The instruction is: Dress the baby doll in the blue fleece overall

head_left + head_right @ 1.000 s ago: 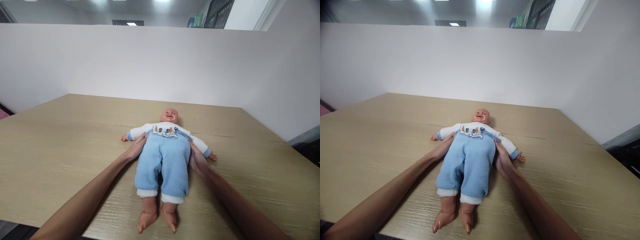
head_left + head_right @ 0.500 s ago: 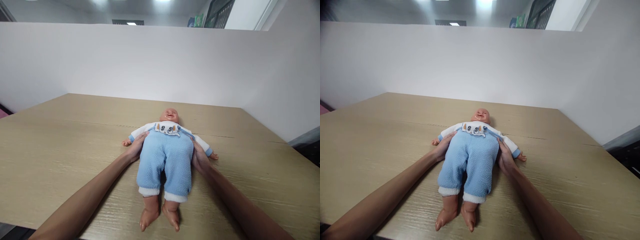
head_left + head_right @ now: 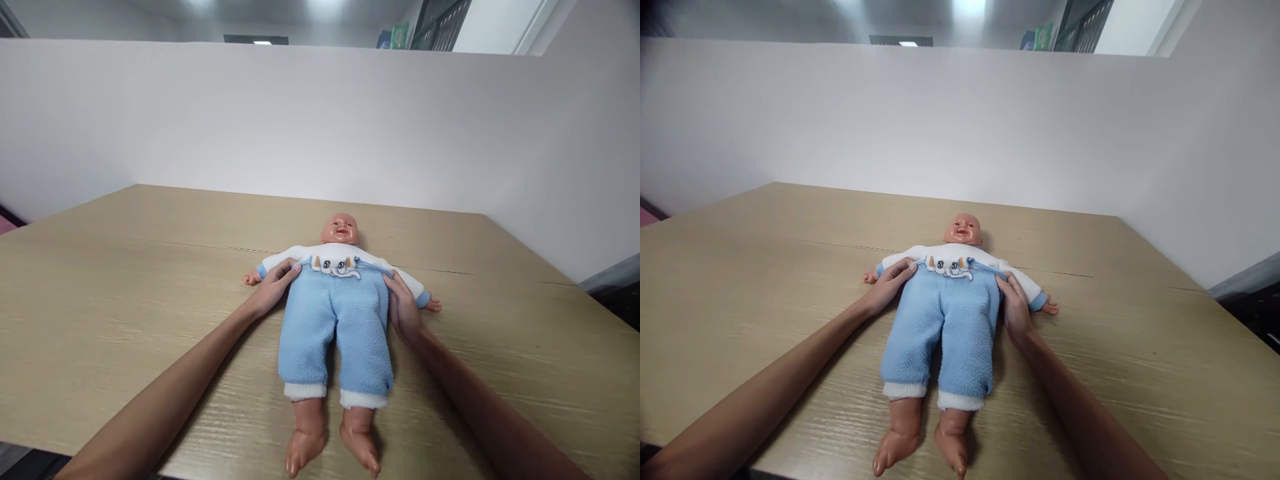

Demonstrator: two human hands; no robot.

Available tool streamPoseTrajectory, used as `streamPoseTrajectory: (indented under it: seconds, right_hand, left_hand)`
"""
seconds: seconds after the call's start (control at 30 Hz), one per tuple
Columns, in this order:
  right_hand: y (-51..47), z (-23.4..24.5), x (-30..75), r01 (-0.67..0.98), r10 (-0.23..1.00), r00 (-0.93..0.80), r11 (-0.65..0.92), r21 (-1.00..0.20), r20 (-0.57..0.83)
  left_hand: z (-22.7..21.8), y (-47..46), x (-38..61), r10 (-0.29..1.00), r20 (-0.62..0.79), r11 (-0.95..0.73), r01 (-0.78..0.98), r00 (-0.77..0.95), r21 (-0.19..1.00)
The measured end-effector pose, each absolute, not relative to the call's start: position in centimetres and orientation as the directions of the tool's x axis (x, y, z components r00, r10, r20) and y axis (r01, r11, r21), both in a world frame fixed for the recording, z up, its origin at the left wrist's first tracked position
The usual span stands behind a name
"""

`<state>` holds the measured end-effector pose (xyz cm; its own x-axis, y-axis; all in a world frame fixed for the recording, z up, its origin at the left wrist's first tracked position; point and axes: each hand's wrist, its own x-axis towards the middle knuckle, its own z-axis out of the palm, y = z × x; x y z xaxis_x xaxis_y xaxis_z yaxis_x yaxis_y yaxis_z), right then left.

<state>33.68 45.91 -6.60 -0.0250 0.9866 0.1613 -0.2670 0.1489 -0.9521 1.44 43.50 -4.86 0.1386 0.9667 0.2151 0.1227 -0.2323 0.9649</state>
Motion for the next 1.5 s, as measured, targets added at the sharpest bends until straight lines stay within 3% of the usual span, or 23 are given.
streamPoseTrajectory:
  seconds: [0.2, 0.33, 0.43, 0.53, 0.63, 0.73, 0.87, 1.0, 1.13, 1.23, 1.33, 1.5]
  right_hand:
    - [45.9, -6.4, 34.7, -0.080, 0.977, -0.074, 0.194, -0.978, 0.200]
    - [47.7, -4.7, 34.5, -0.140, 0.977, -0.007, 0.208, -0.968, 0.211]
    - [49.5, -2.0, 33.3, -0.189, 0.971, -0.093, 0.201, -0.961, 0.221]
    - [51.0, 1.3, 31.1, -0.013, 0.930, -0.156, 0.335, -0.942, 0.333]
    - [52.3, 4.3, 28.0, 0.283, 0.856, -0.278, 0.506, -0.815, 0.436]
    - [54.1, 5.8, 23.9, 0.398, 0.747, -0.539, 0.634, -0.663, 0.390]
    - [57.1, 4.9, 18.5, 0.332, 0.525, -0.833, 0.726, -0.603, 0.173]
    - [59.2, 2.6, 15.1, 0.238, 0.302, -0.952, 0.825, -0.513, 0.044]
    - [58.8, 2.1, 14.8, 0.236, 0.279, -0.958, 0.896, -0.376, 0.063]
    - [57.8, 2.9, 16.2, 0.289, 0.363, -0.910, 0.901, -0.323, 0.199]
    - [57.1, 3.8, 18.1, 0.330, 0.481, -0.817, 0.842, -0.428, 0.318]
    - [57.6, 3.5, 20.3, 0.245, 0.569, -0.794, 0.620, -0.745, 0.212]
  left_hand:
    - [-5.1, 43.8, 2.0, 0.934, 0.357, -0.347, 0.170, -0.028, 0.922]
    - [-5.1, 43.6, 2.3, 0.906, 0.412, -0.387, 0.206, -0.097, 0.899]
    - [-5.1, 43.3, 2.5, 0.888, 0.442, -0.408, 0.223, -0.130, 0.885]
    - [-4.9, 43.0, 2.7, 0.869, 0.473, -0.423, 0.276, -0.146, 0.863]
    - [-4.6, 42.8, 2.8, 0.853, 0.503, -0.441, 0.324, -0.140, 0.837]
    - [-4.5, 42.6, 2.9, 0.833, 0.535, -0.466, 0.346, -0.138, 0.814]
    - [-4.5, 42.4, 2.9, 0.809, 0.573, -0.493, 0.379, -0.131, 0.783]
    - [-4.7, 42.3, 2.8, 0.789, 0.606, -0.521, 0.415, -0.101, 0.746]
    - [-4.8, 42.4, 2.7, 0.747, 0.661, -0.571, 0.436, -0.075, 0.695]
    - [-5.0, 42.4, 2.6, 0.723, 0.690, -0.605, 0.446, -0.040, 0.659]
    - [-5.3, 42.3, 2.5, 0.694, 0.720, -0.635, 0.463, -0.009, 0.618]
    - [-5.9, 42.0, 1.8, 0.534, 0.842, -0.710, 0.578, 0.070, 0.402]
